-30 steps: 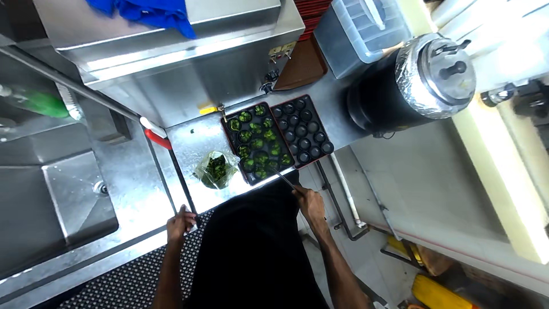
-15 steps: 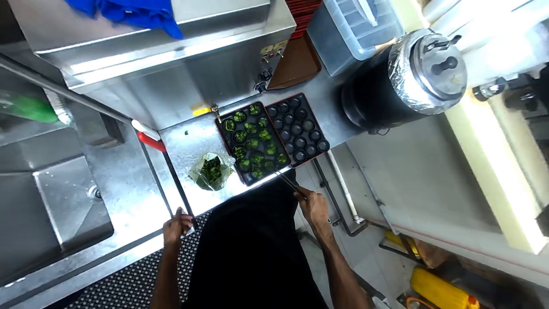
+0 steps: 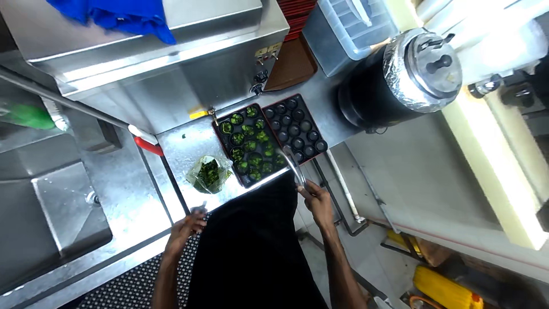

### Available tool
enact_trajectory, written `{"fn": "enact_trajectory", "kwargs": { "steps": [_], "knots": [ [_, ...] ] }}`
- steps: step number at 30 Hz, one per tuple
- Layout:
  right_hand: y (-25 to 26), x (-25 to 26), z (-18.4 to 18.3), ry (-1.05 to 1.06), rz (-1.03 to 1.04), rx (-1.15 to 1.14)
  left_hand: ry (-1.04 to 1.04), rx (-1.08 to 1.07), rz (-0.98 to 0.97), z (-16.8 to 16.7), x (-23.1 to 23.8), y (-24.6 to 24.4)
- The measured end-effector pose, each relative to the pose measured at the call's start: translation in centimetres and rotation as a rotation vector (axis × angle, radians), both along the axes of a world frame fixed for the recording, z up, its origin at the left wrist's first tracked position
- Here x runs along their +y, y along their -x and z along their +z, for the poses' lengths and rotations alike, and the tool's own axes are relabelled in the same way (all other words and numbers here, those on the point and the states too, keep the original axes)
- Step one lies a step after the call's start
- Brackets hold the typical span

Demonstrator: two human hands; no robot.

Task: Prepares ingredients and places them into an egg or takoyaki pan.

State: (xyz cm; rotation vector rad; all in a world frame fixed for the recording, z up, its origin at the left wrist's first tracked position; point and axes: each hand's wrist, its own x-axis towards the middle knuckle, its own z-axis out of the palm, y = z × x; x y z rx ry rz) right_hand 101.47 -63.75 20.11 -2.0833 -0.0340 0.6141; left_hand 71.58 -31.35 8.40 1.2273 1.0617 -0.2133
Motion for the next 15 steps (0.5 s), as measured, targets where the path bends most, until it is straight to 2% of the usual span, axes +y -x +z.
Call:
{"fn": "enact_trajectory", "kwargs": {
  "steps": [3,6,9,11,12,14,15],
  "knots": [
    [1.6,3.0,2.1,-0.271,0.042,0.127,-0.082,-0.251,-0.252,5.7,-1.9,-4.3],
    [4.8,7.0,3.7,-0.402,0.205,0.214,0.006,-0.632,-0.28,10.2,-4.1,-8.9],
    [8.1,10.3,4.3,-0.459,0.412,0.195,0.155,-0.911,-0.108,12.6,-6.4,-12.6],
    [8.2,11.0,4.0,-0.53,0.569,0.117,0.159,-0.908,0.173,14.0,-7.5,-13.6],
    [7.4,10.8,3.9,-0.586,0.582,0.077,0.171,-0.894,0.295,14.6,-7.4,-13.8],
    [4.1,9.0,3.5,-0.636,0.409,0.023,0.219,-0.919,0.42,15.7,-6.5,-13.1],
    [1.9,7.6,2.8,-0.62,0.226,0.016,0.214,-0.94,0.448,16.1,-5.7,-12.5]
  ]
}}
